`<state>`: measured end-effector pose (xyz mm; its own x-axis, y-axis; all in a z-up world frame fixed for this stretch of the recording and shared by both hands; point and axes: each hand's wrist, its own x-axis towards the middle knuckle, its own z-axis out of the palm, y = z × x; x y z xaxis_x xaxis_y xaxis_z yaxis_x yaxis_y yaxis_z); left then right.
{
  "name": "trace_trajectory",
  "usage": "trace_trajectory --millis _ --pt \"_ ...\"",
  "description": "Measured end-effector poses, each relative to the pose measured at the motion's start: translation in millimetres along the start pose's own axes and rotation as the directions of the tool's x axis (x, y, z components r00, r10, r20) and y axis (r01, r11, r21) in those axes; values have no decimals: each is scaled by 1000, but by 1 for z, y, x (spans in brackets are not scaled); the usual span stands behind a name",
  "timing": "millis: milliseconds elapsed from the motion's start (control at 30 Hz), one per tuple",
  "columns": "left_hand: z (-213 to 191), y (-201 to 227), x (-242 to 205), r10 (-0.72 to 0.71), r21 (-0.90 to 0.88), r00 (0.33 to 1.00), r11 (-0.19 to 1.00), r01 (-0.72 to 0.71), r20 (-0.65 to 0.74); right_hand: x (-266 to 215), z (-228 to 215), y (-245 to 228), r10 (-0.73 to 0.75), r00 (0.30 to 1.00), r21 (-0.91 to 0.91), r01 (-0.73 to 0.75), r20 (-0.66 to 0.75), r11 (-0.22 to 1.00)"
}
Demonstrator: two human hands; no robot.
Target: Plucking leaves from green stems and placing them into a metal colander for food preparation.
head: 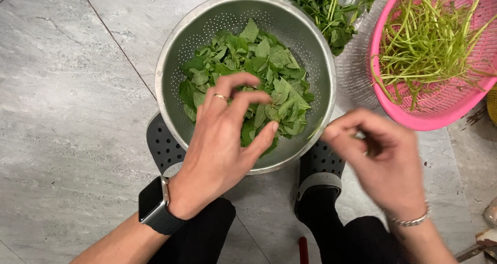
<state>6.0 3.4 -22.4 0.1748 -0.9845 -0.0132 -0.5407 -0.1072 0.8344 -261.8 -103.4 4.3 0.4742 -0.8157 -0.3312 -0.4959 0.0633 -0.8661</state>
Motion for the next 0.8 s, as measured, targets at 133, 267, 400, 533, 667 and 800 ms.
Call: trace_trajectory --millis 133,267,400,533,667,800 --pt "5 -7 -6 -146 219 982 969 117 120 18 -45 6 -85 990 -135 70 -109 988" --pt "8 -8 -16 -141 231 967 969 91 214 33 -119 38 -239 937 -312 154 -254 937" --pt "15 -16 -27 -124 198 949 978 67 291 68 -170 42 -247 894 -317 127 -375 940" --pt "44 -45 -47 -110 302 901 953 -24 419 121 -197 74 -315 831 -538 23 -458 843" --pt "53 -58 -46 -164 314 799 949 -33 579 158 -180 88 -420 787 -590 89 -452 803" --pt "44 -41 -35 -183 286 807 958 18 562 170 -112 47 -286 896 -398 138 -341 907"
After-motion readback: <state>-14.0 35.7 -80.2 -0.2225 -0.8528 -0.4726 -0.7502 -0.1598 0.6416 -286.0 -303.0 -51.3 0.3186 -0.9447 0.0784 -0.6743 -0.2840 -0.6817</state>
